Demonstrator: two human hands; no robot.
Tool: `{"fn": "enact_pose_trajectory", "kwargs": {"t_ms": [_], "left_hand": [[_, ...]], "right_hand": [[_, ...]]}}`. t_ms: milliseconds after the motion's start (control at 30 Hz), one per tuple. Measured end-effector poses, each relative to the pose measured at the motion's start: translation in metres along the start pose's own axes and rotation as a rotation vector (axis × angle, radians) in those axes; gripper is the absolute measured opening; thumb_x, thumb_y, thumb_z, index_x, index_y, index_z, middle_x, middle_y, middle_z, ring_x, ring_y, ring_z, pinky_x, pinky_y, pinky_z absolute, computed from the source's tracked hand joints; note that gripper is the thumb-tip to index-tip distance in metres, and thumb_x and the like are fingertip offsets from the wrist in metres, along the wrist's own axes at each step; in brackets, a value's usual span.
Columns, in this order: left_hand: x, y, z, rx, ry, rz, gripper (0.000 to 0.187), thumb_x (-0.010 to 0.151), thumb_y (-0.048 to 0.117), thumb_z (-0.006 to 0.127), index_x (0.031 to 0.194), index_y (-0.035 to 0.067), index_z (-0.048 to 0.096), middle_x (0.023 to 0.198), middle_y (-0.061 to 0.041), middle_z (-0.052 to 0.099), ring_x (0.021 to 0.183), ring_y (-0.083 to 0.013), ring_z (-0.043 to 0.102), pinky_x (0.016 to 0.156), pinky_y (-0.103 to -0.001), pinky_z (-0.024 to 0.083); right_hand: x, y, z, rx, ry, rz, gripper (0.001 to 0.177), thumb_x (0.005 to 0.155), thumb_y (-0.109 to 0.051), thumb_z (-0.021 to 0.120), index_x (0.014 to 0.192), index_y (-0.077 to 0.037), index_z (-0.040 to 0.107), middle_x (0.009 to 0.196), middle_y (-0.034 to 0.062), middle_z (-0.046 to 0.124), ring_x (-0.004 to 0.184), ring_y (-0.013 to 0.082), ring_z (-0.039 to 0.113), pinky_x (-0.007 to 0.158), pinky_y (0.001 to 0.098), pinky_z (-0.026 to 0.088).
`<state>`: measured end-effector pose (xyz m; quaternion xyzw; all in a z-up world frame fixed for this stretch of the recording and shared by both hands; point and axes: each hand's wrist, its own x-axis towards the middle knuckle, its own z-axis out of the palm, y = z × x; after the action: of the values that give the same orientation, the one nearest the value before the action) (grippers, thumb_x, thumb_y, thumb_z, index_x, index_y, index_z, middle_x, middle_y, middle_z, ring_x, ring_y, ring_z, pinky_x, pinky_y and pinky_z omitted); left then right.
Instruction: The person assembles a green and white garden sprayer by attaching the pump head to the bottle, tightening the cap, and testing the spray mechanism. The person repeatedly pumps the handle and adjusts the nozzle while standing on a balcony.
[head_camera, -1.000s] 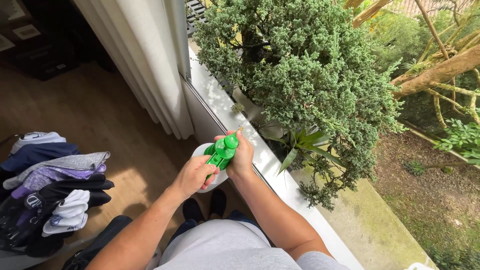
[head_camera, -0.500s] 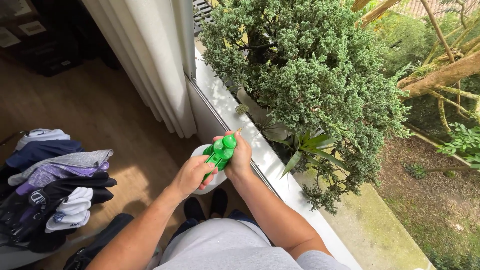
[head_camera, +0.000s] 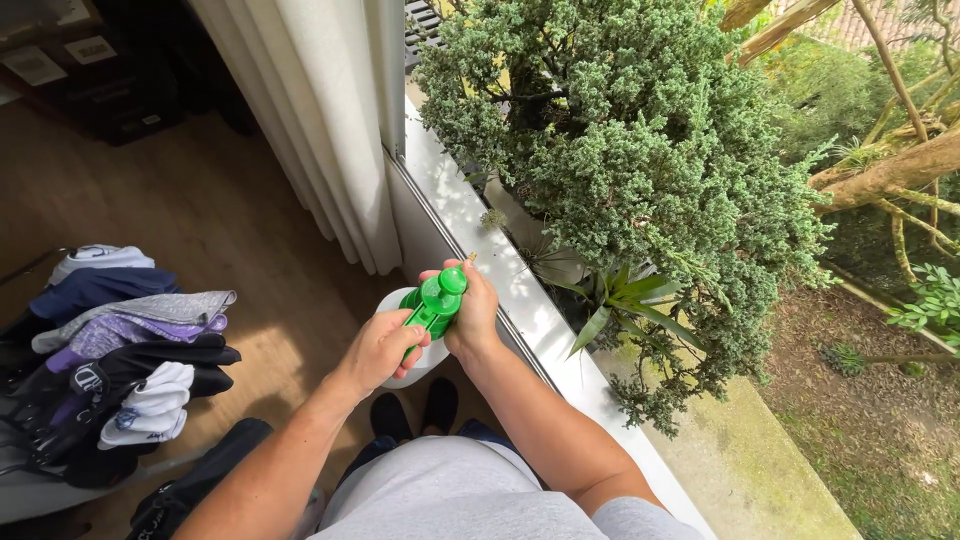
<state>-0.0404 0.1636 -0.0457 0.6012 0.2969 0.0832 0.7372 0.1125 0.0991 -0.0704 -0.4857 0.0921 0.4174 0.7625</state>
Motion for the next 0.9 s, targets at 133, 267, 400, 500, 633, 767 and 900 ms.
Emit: {"fn": "enact_pose_trajectory", "kwargs": {"t_ms": [133, 267, 400, 500, 633, 767, 900], "left_hand": [[-0.005, 0.003, -0.001, -0.042, 0.013, 0.0, 0.032, 0.093, 0.029, 0.065, 0.08, 0.001, 0.073, 0.049, -0.012, 0.054, 0.04, -0.0205, 0.055, 0.04, -0.031, 0.047], [-0.009, 0.005, -0.001, -0.031, 0.034, -0.018, 0.029, 0.093, 0.025, 0.062, 0.08, 0.0, 0.072, 0.048, -0.013, 0.054, 0.039, -0.0211, 0.055, 0.039, -0.031, 0.047], [-0.013, 0.012, 0.0, -0.041, 0.042, -0.008, 0.034, 0.094, 0.031, 0.065, 0.081, 0.001, 0.072, 0.048, -0.013, 0.054, 0.04, -0.0209, 0.055, 0.04, -0.031, 0.047], [-0.011, 0.004, -0.002, -0.028, 0.044, -0.024, 0.031, 0.094, 0.026, 0.061, 0.08, 0.001, 0.072, 0.047, -0.013, 0.054, 0.038, -0.021, 0.055, 0.039, -0.031, 0.046], [-0.015, 0.007, -0.001, -0.026, 0.05, -0.026, 0.031, 0.094, 0.026, 0.061, 0.08, 0.001, 0.072, 0.048, -0.013, 0.054, 0.039, -0.021, 0.055, 0.04, -0.031, 0.046], [-0.017, 0.008, -0.001, -0.033, 0.055, -0.03, 0.031, 0.093, 0.028, 0.064, 0.08, 0.001, 0.072, 0.048, -0.013, 0.054, 0.04, -0.0213, 0.055, 0.04, -0.032, 0.046], [-0.019, 0.008, 0.001, -0.021, 0.055, -0.039, 0.029, 0.092, 0.024, 0.062, 0.08, 0.0, 0.072, 0.048, -0.013, 0.053, 0.04, -0.0215, 0.054, 0.04, -0.032, 0.046]], "right_hand": [[0.002, 0.003, 0.001, 0.003, -0.015, 0.004, 0.036, 0.117, -0.035, 0.051, 0.122, -0.001, 0.063, 0.097, 0.0369, 0.08, 0.09, 0.0383, 0.084, 0.087, 0.047, 0.068], [-0.001, 0.003, 0.004, -0.009, -0.018, 0.011, 0.036, 0.117, -0.035, 0.051, 0.121, -0.001, 0.063, 0.096, 0.0359, 0.081, 0.088, 0.0367, 0.084, 0.087, 0.0462, 0.068], [-0.002, 0.004, 0.007, 0.008, -0.036, 0.018, 0.035, 0.117, -0.034, 0.052, 0.12, -0.001, 0.063, 0.097, 0.0364, 0.08, 0.089, 0.0375, 0.084, 0.085, 0.0469, 0.068], [-0.002, 0.005, 0.007, -0.005, -0.034, 0.026, 0.034, 0.117, -0.034, 0.051, 0.121, -0.001, 0.062, 0.096, 0.0363, 0.08, 0.088, 0.0373, 0.084, 0.086, 0.0474, 0.068], [-0.004, 0.005, 0.007, 0.003, -0.033, 0.032, 0.034, 0.117, -0.034, 0.051, 0.121, -0.001, 0.062, 0.097, 0.0366, 0.08, 0.089, 0.0383, 0.084, 0.086, 0.0481, 0.068], [-0.008, 0.004, 0.008, 0.0, -0.039, 0.029, 0.035, 0.117, -0.034, 0.051, 0.121, -0.001, 0.062, 0.096, 0.0361, 0.08, 0.088, 0.0372, 0.084, 0.085, 0.0475, 0.068], [-0.008, 0.007, 0.003, 0.003, -0.041, 0.021, 0.035, 0.117, -0.034, 0.052, 0.122, -0.001, 0.062, 0.096, 0.0367, 0.08, 0.087, 0.0374, 0.084, 0.084, 0.0473, 0.068]]}}
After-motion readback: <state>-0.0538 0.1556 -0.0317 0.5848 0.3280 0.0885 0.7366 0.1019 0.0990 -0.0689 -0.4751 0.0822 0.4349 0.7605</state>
